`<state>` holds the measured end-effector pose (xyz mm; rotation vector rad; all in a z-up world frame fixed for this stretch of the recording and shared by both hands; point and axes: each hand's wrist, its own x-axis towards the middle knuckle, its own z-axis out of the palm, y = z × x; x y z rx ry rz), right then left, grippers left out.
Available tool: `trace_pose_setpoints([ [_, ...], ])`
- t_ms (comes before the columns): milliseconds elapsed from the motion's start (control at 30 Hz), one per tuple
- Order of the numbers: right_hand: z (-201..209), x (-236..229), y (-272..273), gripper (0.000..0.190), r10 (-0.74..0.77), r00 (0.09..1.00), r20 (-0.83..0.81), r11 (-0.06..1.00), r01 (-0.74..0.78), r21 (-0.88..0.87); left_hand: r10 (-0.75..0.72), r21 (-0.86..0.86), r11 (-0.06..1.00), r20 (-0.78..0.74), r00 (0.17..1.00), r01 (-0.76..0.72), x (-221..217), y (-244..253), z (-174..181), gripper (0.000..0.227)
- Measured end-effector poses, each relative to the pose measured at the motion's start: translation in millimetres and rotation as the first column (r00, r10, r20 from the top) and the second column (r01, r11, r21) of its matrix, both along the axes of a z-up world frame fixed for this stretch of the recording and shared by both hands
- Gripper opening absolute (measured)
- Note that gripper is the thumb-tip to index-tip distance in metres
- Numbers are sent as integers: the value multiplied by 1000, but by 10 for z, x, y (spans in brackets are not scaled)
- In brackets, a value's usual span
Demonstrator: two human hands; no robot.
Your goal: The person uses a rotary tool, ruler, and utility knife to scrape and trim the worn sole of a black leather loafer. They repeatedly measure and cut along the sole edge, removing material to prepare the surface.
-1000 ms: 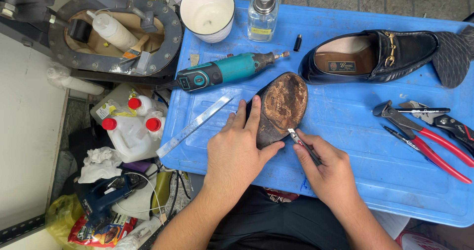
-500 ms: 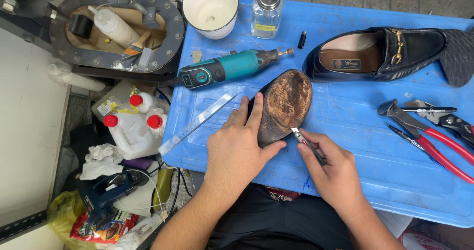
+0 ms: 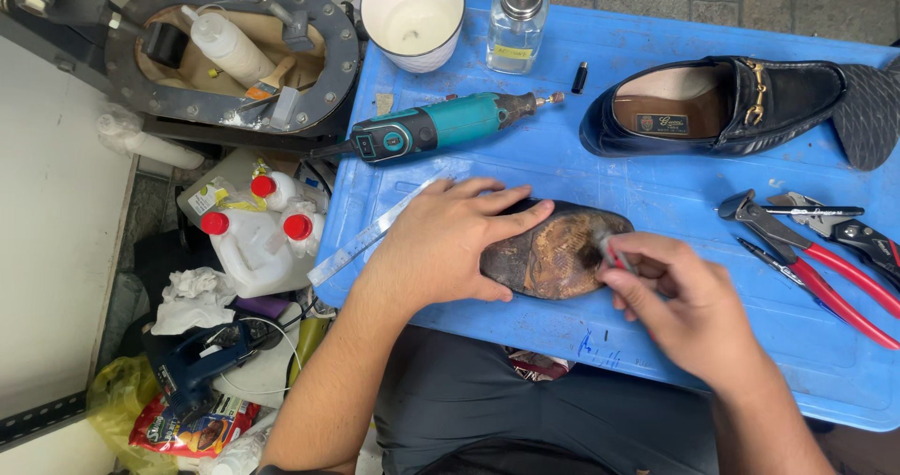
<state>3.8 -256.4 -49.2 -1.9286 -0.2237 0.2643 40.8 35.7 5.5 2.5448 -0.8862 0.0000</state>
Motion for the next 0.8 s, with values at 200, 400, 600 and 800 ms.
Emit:
trace_pose_setpoints([
  [200,-255,145,-94,33,44,973,-228,578,161,800,-30,-56,998,-7,1000,29,-14,-18,37,83],
  [400,-397,57,-50,50,31,999,-38,344,25,939,-8,-135,991,26,1000,11,27,-2,-35,83],
  [600,-474,-239,204,32,41,998,-40,530,12,848,20,-89,996,94,995,-11,116,-14,-154,102],
  [800,-462,-263,340,25,-137,983,-123,747,184,639,-24,42,999,65,998,21,184,-65,-233,111],
])
